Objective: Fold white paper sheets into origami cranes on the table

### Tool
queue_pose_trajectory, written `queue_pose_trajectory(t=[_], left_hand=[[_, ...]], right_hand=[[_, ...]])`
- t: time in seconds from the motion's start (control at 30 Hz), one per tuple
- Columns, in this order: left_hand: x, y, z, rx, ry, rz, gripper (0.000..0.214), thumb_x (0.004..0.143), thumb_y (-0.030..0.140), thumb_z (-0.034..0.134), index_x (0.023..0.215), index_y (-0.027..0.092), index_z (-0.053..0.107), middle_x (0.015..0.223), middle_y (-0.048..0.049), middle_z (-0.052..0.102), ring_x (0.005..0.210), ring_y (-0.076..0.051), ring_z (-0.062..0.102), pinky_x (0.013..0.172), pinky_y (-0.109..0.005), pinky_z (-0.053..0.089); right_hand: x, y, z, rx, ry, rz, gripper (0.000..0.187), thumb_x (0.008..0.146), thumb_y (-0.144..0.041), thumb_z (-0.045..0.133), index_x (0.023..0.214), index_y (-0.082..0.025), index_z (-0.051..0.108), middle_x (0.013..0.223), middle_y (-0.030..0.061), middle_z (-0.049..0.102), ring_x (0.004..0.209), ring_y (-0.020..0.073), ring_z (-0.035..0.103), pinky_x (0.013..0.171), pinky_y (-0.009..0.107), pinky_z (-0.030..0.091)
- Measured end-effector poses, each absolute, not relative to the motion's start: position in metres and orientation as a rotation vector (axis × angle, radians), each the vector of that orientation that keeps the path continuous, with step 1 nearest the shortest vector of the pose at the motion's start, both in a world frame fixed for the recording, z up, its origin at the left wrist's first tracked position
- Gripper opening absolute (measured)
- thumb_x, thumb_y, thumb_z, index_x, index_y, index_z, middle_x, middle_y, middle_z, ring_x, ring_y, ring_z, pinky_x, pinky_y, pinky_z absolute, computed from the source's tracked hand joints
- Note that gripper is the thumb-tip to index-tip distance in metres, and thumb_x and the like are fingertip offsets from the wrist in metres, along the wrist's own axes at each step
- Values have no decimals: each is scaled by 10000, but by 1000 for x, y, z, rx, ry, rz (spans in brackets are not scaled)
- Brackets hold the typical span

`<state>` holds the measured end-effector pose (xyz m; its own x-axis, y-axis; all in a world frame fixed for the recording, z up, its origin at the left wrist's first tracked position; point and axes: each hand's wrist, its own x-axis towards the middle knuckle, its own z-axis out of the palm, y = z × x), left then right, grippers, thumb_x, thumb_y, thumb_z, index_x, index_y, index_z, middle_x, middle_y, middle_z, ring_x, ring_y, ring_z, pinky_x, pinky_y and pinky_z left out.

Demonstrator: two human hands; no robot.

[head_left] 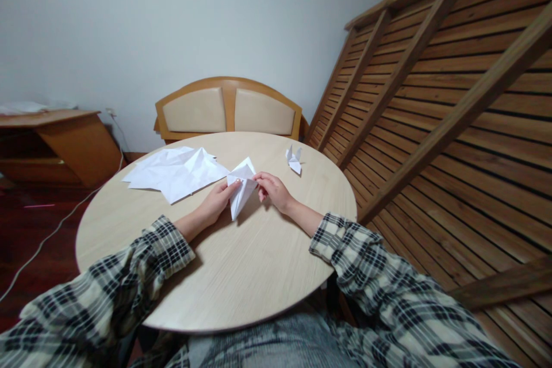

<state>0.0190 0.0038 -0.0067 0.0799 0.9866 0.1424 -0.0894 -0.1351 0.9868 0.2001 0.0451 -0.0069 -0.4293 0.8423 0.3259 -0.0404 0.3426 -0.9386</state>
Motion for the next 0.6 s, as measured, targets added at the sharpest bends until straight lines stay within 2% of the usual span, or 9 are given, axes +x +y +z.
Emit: queue_pose_trajectory(t=[0.13, 0.2, 0.3, 0.4, 0.5, 0.6], left_hand=[[19, 6, -7, 1273, 1054, 1285, 265, 832, 406, 644, 809, 145, 685, 775, -86, 682, 689, -199, 570, 598, -301, 435], [19, 6, -7, 1272, 1056, 1264, 304, 824, 447, 646, 820, 144, 677, 784, -86, 683, 673, -191, 573, 588, -298, 441], [18, 7, -8, 1271, 1025, 1251, 340, 819, 480, 648, 876, 145, 665, 822, -84, 686, 693, -187, 586, 602, -290, 455], [18, 7, -8, 1315, 987, 1267, 355, 780, 412, 705, 1013, 148, 656, 945, -92, 698, 807, -207, 617, 675, -288, 476], [18, 6, -8, 1369, 987, 1271, 445, 726, 312, 758, 1121, 156, 626, 1054, -97, 691, 897, -223, 625, 751, -297, 484], [18, 7, -10, 1347, 948, 1250, 410, 755, 305, 719, 1124, 153, 626, 1076, -108, 695, 936, -240, 628, 800, -320, 485]], right_hand=[[202, 45, -7, -722, -1774, 1103, 360, 933, -363, 450, 663, -177, 597, 586, -19, 498, 537, 102, 483, 554, 233, 413], [202, 45, -8, -748, -1788, 1070, 356, 917, -384, 493, 659, -173, 616, 550, -26, 474, 531, 106, 461, 552, 238, 399], [200, 46, -9, -756, -1761, 1117, 194, 853, -341, 596, 796, -172, 671, 607, -24, 535, 536, 105, 458, 513, 231, 373], [199, 46, -11, -760, -1739, 1117, 177, 835, -279, 611, 955, -182, 698, 777, 11, 635, 594, 109, 498, 515, 227, 389], [198, 48, -12, -763, -1729, 1038, 193, 851, -242, 592, 992, -182, 710, 886, 42, 680, 698, 128, 555, 593, 245, 444], [198, 51, -14, -739, -1714, 973, 196, 862, -224, 583, 1002, -181, 713, 1008, 68, 698, 839, 150, 600, 718, 279, 489]])
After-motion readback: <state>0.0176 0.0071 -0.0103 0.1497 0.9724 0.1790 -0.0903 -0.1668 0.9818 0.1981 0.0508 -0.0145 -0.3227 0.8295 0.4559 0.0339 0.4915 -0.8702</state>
